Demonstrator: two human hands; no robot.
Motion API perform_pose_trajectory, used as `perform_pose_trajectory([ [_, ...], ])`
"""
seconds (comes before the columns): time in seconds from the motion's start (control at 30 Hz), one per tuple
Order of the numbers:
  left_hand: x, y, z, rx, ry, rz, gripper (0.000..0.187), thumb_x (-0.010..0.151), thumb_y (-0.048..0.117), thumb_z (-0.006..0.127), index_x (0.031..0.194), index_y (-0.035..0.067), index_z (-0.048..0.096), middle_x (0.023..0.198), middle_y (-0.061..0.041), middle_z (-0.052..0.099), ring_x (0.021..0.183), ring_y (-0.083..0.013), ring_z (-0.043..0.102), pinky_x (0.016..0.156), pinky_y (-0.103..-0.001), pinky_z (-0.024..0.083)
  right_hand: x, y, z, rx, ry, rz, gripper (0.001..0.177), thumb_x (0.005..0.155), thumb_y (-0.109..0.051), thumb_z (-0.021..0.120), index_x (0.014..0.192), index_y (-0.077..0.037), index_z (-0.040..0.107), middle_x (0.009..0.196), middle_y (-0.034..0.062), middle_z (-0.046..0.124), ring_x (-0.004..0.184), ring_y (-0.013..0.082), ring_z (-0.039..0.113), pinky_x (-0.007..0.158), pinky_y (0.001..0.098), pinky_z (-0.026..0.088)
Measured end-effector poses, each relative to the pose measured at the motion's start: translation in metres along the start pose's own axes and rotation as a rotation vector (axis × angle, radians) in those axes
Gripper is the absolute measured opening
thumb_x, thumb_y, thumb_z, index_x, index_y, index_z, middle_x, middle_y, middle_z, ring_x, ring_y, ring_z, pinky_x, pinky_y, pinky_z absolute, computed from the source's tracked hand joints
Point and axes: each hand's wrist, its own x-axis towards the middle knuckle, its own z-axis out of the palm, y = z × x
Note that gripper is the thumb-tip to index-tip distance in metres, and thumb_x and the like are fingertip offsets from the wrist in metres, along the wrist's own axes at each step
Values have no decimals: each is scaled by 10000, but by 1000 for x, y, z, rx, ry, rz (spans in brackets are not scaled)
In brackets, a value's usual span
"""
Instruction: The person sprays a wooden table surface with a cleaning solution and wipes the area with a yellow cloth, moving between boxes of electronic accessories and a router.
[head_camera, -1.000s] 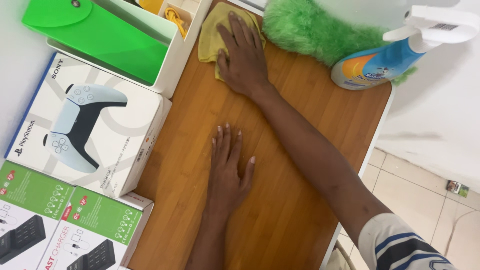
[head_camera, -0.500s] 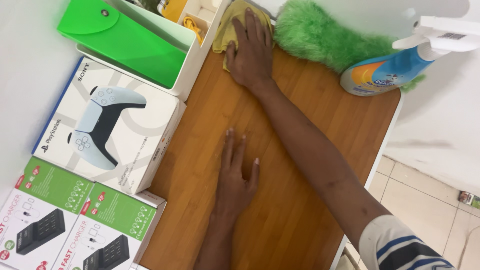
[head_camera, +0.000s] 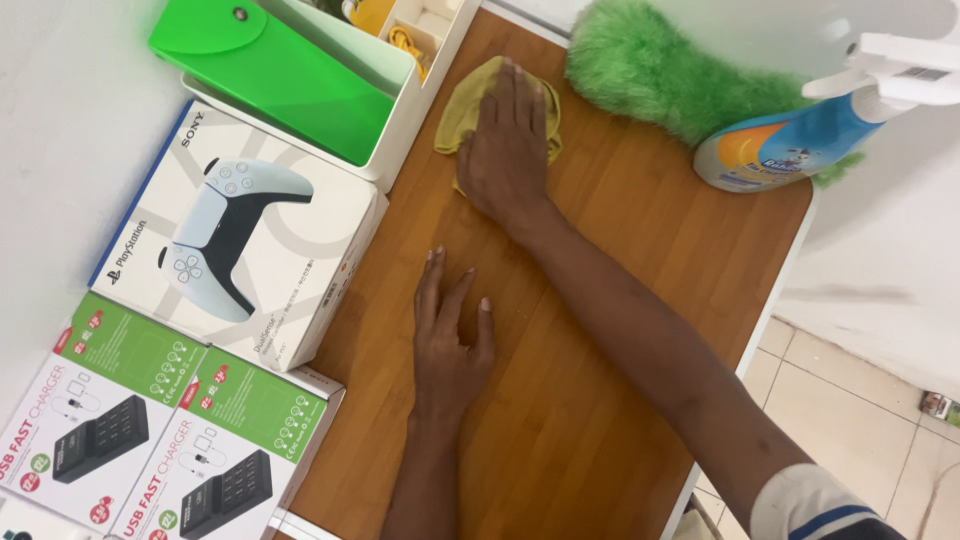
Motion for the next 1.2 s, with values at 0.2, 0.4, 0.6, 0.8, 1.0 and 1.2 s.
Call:
perform_pose_trajectory([
  [0.2, 0, -2, 2, 121, 3, 24, 564, 968, 111, 655, 1476, -63, 483, 1626, -283, 334, 1528, -439, 319, 1219, -556, 326, 24, 11, 9, 133, 95, -83, 616, 994, -193, 525, 1573, -3, 440, 1649, 294, 264, 1540, 444, 230, 1255, 569, 195],
  [0.4, -1, -6, 4, 176, 5, 37, 562, 962, 126, 664, 1476, -34, 500, 1634, -267, 333, 1541, -430, 305, 1244, -597, 264, 56, 17, 14, 49, 75, 13, 554, 996, -230, 524, 1512, -29, 496, 1638, 271, 279, 1516, 434, 261, 1245, 558, 222],
  [0.6, -1, -9, 2, 182, 20, 42, 486, 961, 144, 671, 1405, -31, 582, 1628, -253, 362, 1538, -418, 316, 1252, -598, 229, 72, 24, 21, 39, 107, 69, 564, 987, -255, 540, 1496, -16, 501, 1612, 279, 288, 1502, 438, 260, 1228, 562, 212],
  [0.8, -2, -15, 6, 230, 16, 45, 428, 956, 152, 670, 1344, -23, 636, 1603, -246, 411, 1534, -390, 332, 1257, -607, 205, 33, 21, 17, 47, 181, 8, 536, 1001, -247, 579, 1480, -11, 540, 1634, 288, 315, 1519, 443, 294, 1245, 564, 255],
  [1.0, 0, -13, 4, 303, -22, 27, 443, 956, 176, 654, 1348, -29, 627, 1584, -266, 413, 1532, -397, 319, 1250, -595, 201, -7, 4, -5, 108, 126, -92, 543, 960, -212, 578, 1477, -49, 558, 1633, 269, 327, 1514, 446, 303, 1233, 571, 270],
  [1.2, 9, 5, 10, 306, -61, 12, 484, 937, 194, 642, 1341, -67, 594, 1558, -301, 409, 1517, -418, 305, 1231, -602, 190, -9, 4, -14, 132, 104, -112, 563, 956, -210, 566, 1494, -47, 540, 1648, 263, 330, 1534, 425, 309, 1239, 558, 263],
])
